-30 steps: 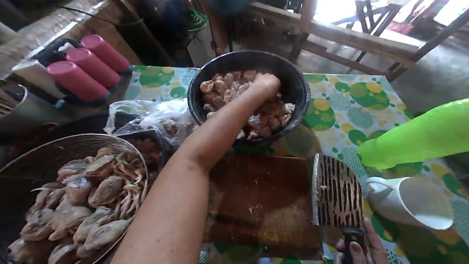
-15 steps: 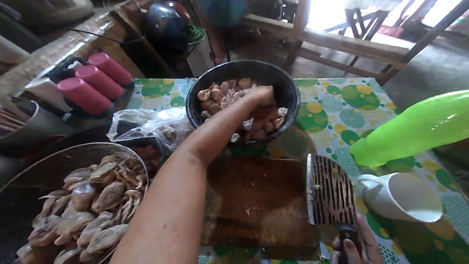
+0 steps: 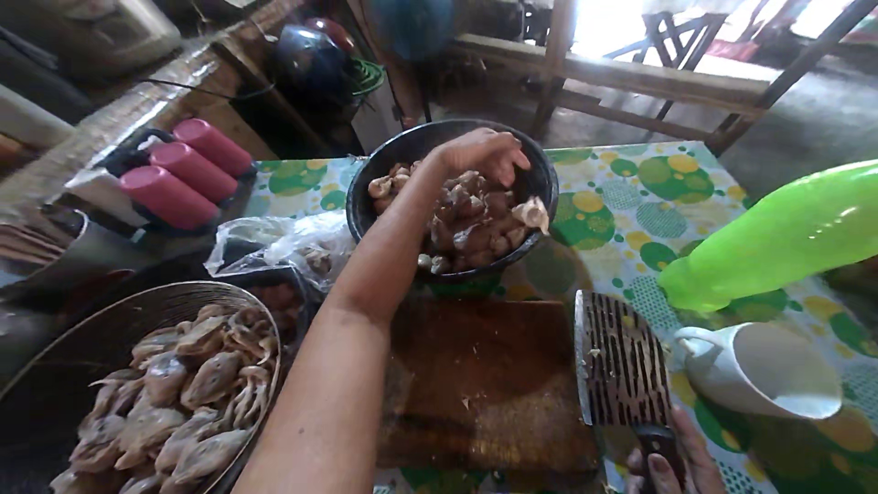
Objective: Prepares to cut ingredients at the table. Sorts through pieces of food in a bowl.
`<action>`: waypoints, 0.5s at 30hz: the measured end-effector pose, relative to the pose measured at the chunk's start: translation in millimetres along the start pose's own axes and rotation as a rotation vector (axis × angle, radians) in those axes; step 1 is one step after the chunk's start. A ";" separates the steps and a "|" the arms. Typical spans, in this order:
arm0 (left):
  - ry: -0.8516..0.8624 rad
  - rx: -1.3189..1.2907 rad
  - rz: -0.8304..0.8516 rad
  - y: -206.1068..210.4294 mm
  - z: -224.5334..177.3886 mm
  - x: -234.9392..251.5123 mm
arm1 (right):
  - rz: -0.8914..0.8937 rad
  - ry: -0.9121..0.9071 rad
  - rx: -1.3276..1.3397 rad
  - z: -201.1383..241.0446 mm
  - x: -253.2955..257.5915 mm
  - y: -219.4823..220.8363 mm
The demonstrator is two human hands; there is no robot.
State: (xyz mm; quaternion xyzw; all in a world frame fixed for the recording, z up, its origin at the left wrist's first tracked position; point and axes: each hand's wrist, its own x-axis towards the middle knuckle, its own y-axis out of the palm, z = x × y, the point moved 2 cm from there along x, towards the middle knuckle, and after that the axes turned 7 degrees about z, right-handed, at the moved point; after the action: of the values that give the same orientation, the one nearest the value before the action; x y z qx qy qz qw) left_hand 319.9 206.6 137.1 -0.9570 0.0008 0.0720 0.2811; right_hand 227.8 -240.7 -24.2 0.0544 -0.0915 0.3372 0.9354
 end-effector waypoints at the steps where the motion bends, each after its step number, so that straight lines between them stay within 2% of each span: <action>1: -0.039 0.023 -0.111 -6.3 2.0 -1.3 | -0.001 -0.002 -0.002 -0.1 0.5 -0.1; 3: -0.138 0.250 -0.226 -14.9 13.8 0.9 | -0.002 -0.005 0.004 -0.2 0.6 -1.0; 4: -0.183 0.395 -0.196 -16.0 20.7 2.4 | -0.004 -0.004 0.013 -0.8 0.2 -1.3; 6: -0.280 0.589 -0.049 -8.7 28.5 6.0 | -0.007 -0.015 0.018 -2.7 0.7 -2.4; 9: -0.414 0.712 0.142 3.7 27.7 14.5 | -0.013 -0.023 0.015 -5.4 0.4 -3.9; 12: -0.469 0.580 0.194 9.8 18.3 11.3 | -0.009 -0.018 0.022 -5.9 0.6 -5.1; 15: -0.329 0.270 0.121 -1.2 10.5 -1.9 | -0.003 -0.019 0.013 -7.7 0.8 -6.0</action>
State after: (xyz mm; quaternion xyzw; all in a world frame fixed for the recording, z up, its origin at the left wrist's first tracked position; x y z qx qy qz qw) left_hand 316.5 213.1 129.2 -0.8841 0.0220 0.2431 0.3984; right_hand 233.3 -243.5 -31.8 0.0635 -0.0981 0.3356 0.9347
